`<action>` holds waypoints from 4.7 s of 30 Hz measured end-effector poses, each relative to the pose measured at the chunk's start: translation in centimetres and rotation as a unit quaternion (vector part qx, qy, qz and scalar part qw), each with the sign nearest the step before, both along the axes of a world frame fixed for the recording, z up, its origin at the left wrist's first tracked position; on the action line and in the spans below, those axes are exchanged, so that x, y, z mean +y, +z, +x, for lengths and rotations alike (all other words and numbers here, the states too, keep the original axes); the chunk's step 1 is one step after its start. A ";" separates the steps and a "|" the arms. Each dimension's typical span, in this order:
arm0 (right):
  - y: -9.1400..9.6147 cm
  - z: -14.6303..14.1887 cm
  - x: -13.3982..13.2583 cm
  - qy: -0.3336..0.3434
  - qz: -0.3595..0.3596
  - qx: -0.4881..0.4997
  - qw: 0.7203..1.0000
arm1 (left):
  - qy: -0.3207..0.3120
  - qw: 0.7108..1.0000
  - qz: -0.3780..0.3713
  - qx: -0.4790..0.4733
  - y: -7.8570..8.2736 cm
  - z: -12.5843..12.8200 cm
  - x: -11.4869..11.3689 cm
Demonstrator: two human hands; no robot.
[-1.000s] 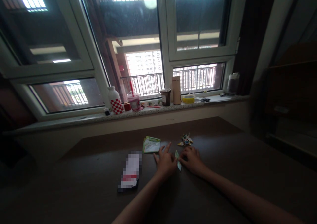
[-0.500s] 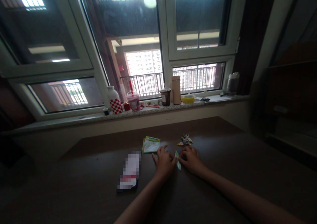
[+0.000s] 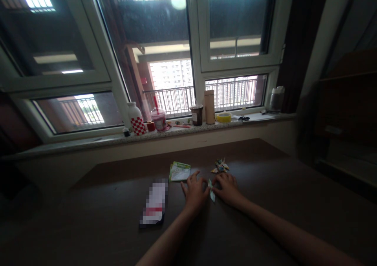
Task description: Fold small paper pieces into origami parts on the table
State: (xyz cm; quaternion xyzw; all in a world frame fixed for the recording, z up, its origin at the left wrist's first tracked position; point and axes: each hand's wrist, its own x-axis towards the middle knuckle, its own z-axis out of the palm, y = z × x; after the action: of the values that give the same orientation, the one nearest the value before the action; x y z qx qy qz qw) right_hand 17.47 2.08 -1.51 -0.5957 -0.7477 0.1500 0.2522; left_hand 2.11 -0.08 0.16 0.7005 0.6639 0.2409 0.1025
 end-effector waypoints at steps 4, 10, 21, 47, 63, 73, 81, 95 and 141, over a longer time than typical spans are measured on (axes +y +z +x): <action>0.1 0.0 0.0 0.004 -0.006 0.012 1.000 | -0.004 1.000 0.007 0.004 0.1 0.0 -0.3; -0.2 0.2 0.3 0.008 -0.002 0.020 1.000 | -0.010 1.000 -0.001 0.026 -0.1 -0.4 -0.3; -0.4 0.3 0.1 0.001 0.021 0.020 1.000 | 0.001 1.000 0.000 0.012 0.0 -0.7 -0.2; 0.2 0.4 0.1 -0.015 0.025 0.035 0.999 | -0.017 1.000 -0.010 0.020 0.4 -0.6 -0.2; -0.5 0.5 -0.1 -0.003 0.060 0.044 0.997 | -0.037 0.998 -0.024 0.041 0.1 -0.7 -0.2; -0.8 0.9 0.2 0.013 0.067 0.058 0.996 | -0.023 0.999 -0.043 0.016 0.2 -1.0 -0.1; -1.0 1.0 0.3 0.023 0.070 0.077 0.994 | -0.013 0.999 -0.019 -0.028 0.3 -1.2 -0.4; -1.2 1.0 0.5 0.105 0.133 0.111 0.979 | 0.001 0.995 0.049 -0.085 0.1 -1.4 -0.3; -0.8 1.3 0.8 0.058 0.056 0.064 0.995 | 0.006 1.000 -0.009 -0.007 0.6 -0.8 -0.6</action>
State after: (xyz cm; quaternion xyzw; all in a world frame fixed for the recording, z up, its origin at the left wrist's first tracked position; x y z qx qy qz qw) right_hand 18.73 2.92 -2.27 -0.5252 -0.7709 0.1601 0.3229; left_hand 1.27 -0.63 0.72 0.6936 0.6696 0.2408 0.1117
